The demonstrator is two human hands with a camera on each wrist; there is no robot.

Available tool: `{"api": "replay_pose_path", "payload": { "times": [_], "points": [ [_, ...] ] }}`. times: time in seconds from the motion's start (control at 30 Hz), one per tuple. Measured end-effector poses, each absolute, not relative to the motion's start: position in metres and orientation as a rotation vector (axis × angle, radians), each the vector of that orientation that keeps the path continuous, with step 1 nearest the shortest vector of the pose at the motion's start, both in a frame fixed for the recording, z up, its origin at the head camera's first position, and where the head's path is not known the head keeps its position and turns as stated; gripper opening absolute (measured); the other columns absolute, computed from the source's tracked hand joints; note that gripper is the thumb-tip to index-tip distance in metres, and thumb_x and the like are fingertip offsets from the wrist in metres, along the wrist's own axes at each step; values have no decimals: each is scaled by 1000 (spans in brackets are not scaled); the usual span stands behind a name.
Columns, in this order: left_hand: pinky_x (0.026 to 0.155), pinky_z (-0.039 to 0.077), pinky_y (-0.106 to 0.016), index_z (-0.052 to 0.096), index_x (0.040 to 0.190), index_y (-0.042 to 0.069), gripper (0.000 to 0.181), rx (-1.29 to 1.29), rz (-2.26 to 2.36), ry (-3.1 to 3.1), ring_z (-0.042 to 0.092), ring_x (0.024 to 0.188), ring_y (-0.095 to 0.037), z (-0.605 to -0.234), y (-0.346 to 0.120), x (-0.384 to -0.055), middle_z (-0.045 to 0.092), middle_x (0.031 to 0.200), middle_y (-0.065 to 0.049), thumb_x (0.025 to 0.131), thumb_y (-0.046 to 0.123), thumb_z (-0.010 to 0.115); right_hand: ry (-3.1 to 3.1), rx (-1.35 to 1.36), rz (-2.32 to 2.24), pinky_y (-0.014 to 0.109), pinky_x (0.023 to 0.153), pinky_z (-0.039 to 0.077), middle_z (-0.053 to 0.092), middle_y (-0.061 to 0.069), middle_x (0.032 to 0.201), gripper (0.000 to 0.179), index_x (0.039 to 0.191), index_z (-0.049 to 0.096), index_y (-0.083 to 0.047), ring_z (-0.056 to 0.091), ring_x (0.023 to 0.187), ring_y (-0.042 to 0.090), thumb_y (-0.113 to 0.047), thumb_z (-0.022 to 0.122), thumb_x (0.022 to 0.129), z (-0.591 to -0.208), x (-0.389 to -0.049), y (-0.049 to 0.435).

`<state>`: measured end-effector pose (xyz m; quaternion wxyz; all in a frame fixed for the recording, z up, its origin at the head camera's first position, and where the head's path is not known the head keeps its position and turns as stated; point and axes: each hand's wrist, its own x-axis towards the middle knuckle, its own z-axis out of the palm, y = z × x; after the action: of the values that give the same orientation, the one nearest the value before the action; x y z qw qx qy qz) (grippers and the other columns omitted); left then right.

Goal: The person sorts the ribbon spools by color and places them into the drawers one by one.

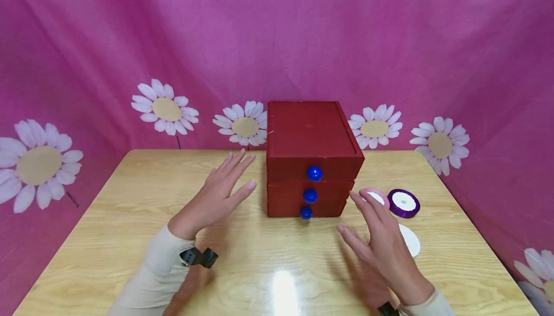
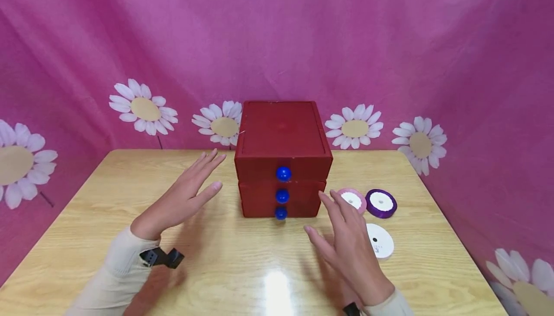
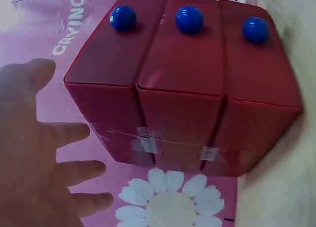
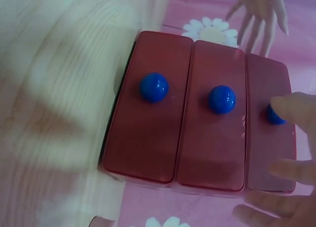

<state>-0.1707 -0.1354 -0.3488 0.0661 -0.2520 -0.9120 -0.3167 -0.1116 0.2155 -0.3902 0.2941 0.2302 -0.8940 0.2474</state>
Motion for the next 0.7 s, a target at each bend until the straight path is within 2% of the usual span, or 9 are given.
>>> {"api": "replay_pose_path", "payload": {
  "times": [0.17, 0.23, 0.3, 0.4, 0.53, 0.7],
  "points": [
    [112, 18, -59, 22, 154, 31, 62, -824, -1035, -2659, 9, 147, -19, -335, -133, -187, 15, 160, 4, 98, 50, 43, -2365, 636, 695, 32, 99, 40, 56, 8, 129, 69, 138, 52, -10, 50, 118, 23, -26, 79, 76, -382, -114, 209],
    [112, 21, -57, 24, 153, 33, 61, -859, -1064, -2625, 13, 146, -17, -330, -132, -194, 17, 159, 6, 98, 49, 43, -2350, 652, 720, 29, 96, 41, 57, 6, 127, 69, 137, 53, -9, 52, 115, 21, -24, 80, 75, -379, -116, 207],
    [112, 23, -56, 26, 153, 33, 60, -906, -1082, -2588, 17, 145, -15, -325, -130, -203, 19, 158, 7, 98, 47, 44, -2349, 660, 747, 30, 96, 41, 57, 4, 128, 67, 135, 54, -8, 52, 114, 20, -24, 80, 76, -376, -119, 204],
    [111, 24, -56, 30, 152, 30, 59, -956, -1092, -2547, 19, 144, -13, -319, -126, -216, 21, 157, 9, 97, 47, 45, -2337, 672, 779, 41, 101, 36, 59, 5, 128, 64, 133, 55, -7, 52, 115, 22, -23, 80, 76, -373, -123, 201],
    [109, 30, -53, 35, 150, 23, 60, -1016, -1089, -2520, 20, 144, -14, -313, -118, -234, 26, 157, 5, 97, 48, 47, -2330, 674, 799, 50, 99, 34, 59, 5, 127, 62, 132, 56, -8, 54, 114, 22, -22, 80, 76, -370, -127, 198],
    [111, 25, -54, 39, 149, 24, 61, -1041, -1070, -2551, 15, 146, -14, -308, -110, -251, 26, 157, 4, 95, 52, 48, -2338, 670, 832, 44, 82, 51, 60, 5, 125, 62, 132, 56, -9, 57, 110, 19, -19, 81, 76, -365, -132, 191]
  ]
}}
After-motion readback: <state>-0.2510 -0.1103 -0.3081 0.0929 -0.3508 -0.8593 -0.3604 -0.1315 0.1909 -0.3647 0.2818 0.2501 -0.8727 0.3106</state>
